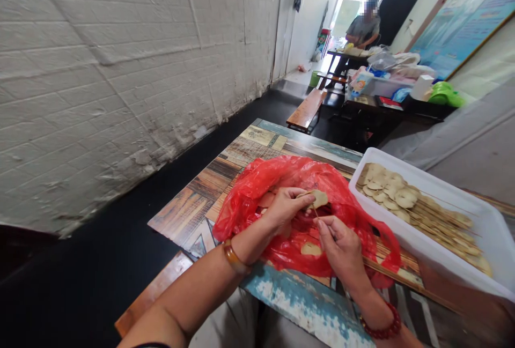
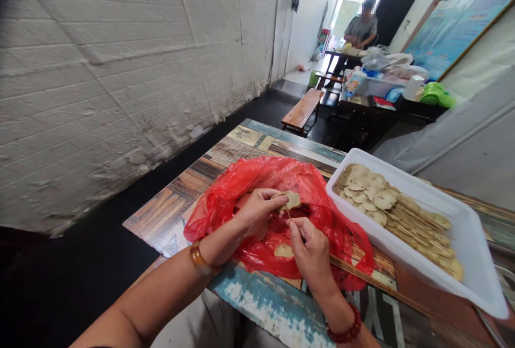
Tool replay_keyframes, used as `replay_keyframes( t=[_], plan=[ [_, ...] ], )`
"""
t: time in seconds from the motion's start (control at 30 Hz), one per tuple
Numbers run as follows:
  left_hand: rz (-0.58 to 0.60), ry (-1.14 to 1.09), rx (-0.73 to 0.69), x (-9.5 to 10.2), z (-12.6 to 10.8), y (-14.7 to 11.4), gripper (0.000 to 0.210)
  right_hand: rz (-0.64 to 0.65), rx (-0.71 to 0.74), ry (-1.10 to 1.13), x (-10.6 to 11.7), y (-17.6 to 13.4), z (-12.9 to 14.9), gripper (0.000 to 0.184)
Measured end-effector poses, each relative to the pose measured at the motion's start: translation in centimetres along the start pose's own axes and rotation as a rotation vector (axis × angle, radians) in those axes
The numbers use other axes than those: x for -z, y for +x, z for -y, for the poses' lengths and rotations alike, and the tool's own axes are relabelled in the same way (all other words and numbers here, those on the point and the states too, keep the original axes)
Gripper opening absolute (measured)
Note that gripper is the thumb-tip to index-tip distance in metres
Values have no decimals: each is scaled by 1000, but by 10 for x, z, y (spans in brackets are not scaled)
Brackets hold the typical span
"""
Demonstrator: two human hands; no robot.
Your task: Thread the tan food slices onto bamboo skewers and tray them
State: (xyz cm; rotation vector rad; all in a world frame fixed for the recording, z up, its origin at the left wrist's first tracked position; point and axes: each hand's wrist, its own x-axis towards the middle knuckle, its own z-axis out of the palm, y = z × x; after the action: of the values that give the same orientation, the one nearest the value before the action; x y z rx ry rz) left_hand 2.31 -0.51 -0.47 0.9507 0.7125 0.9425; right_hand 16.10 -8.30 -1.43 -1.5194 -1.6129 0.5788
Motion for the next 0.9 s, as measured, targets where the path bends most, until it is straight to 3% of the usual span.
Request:
replay_keyframes(
  t=[0.27,0.5,0.9],
  plan=[
    [41,9,33,-3,0,-1,32,34,-64,111,2,5,5,28],
    [-54,33,-9,3,-8,0,36,4,48,-36,2,3,4,28],
    [46,15,4,-2,3,-2,34,-13,56,-3,1,6,7,29]
  ],
)
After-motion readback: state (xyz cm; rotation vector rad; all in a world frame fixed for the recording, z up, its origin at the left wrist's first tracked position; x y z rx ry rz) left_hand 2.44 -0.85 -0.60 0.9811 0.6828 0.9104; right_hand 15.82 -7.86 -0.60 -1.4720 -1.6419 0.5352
